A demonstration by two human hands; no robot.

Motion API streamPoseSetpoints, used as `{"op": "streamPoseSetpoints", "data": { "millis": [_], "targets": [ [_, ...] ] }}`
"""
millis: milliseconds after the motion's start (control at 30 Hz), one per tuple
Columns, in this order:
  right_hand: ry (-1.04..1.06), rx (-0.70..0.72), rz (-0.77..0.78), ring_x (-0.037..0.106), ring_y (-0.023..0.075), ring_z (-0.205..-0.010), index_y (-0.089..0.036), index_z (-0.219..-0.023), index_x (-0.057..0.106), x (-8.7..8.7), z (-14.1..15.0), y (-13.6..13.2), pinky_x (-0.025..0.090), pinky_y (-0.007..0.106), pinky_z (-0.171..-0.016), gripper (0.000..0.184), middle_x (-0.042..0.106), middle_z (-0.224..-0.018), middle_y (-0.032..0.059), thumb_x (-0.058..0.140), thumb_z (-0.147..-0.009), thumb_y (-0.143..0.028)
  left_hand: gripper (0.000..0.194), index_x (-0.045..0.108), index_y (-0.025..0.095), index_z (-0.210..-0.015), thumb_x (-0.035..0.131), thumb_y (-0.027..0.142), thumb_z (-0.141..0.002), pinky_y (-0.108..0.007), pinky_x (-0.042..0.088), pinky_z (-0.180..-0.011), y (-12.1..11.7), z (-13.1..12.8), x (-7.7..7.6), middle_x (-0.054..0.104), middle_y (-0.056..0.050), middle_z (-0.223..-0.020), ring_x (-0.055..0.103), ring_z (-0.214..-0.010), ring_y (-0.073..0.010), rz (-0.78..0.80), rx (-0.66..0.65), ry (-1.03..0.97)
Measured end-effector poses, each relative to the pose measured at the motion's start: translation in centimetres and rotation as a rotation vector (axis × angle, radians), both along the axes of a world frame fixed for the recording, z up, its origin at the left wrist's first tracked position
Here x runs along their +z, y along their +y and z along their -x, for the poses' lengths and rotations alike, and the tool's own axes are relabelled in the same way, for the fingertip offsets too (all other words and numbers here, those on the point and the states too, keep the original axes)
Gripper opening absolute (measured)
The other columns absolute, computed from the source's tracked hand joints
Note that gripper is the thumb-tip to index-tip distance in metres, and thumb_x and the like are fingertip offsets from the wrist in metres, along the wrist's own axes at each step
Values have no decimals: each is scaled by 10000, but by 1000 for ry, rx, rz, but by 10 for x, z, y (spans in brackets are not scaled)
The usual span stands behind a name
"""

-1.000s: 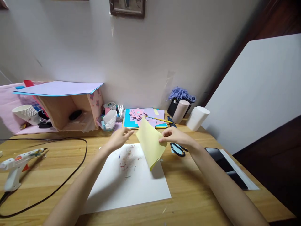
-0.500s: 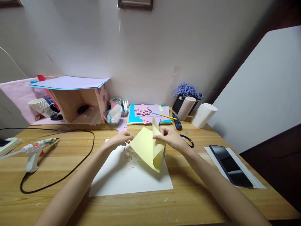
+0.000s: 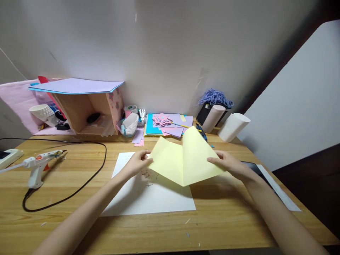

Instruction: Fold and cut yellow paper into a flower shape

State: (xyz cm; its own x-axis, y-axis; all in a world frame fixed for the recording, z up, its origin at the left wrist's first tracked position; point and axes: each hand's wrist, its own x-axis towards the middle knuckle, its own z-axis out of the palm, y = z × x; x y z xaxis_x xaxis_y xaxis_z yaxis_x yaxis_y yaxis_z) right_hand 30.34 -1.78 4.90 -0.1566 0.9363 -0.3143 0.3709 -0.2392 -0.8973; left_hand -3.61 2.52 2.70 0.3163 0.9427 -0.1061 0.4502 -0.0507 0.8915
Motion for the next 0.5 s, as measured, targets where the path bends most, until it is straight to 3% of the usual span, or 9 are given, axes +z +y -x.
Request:
{"op": "streamPoseSetpoints", "data": {
  "millis": [67, 133, 267, 367, 433, 500],
  "targets": [
    [-32, 39, 48, 568, 207, -786, -161, -831, 605, -3, -14, -3, 419, 252, -611, 333, 631, -861, 62, 604, -700, -467, 398, 558, 139, -1049, 536, 370, -725, -262, 378, -627, -17, 12, 6, 494, 8, -702, 482, -671, -135, -103, 121, 1],
    [-103, 55, 106, 561, 194, -758, -164, -770, 598, -11, -18, -4, 412, 242, -576, 339, 621, -817, 51, 607, -681, -491, 424, 516, 153, -1098, 529, 385, -744, -255, 379, -627, -35, 27, 8, 469, 14, -710, 474, -676, -128, -106, 166, -19],
    [-81, 235, 280, 550, 151, -721, -170, -758, 588, -30, 4, 0, 423, 219, -580, 326, 603, -788, 27, 634, -658, -477, 503, 438, 146, -1152, 538, 412, -737, -241, 378, -570, -61, 56, -2, 437, 28, -684, 453, -621, -117, -9, 218, 6],
    [-2, 335, 353, 533, 125, -597, -156, -664, 545, -40, 23, 10, 450, 237, -578, 348, 553, -646, 9, 640, -641, -490, 597, 350, 140, -1223, 539, 414, -727, -263, 414, -577, -69, 77, -14, 439, 34, -673, 472, -604, -128, 46, 201, 100],
    [-22, 309, 314, 512, 113, -543, -154, -610, 517, -44, 31, 22, 452, 233, -546, 375, 512, -584, -2, 646, -626, -506, 627, 321, 151, -1245, 547, 401, -717, -318, 453, -653, -71, 87, -18, 495, 0, -760, 528, -698, -168, 2, 184, 235],
    [-65, 197, 237, 498, 104, -516, -156, -611, 517, -47, 37, 37, 443, 222, -506, 395, 502, -567, -5, 623, -636, -535, 617, 330, 171, -1247, 555, 383, -713, -408, 440, -786, -68, 87, -16, 515, -73, -968, 528, -910, -241, -201, 219, 425]
  ]
}}
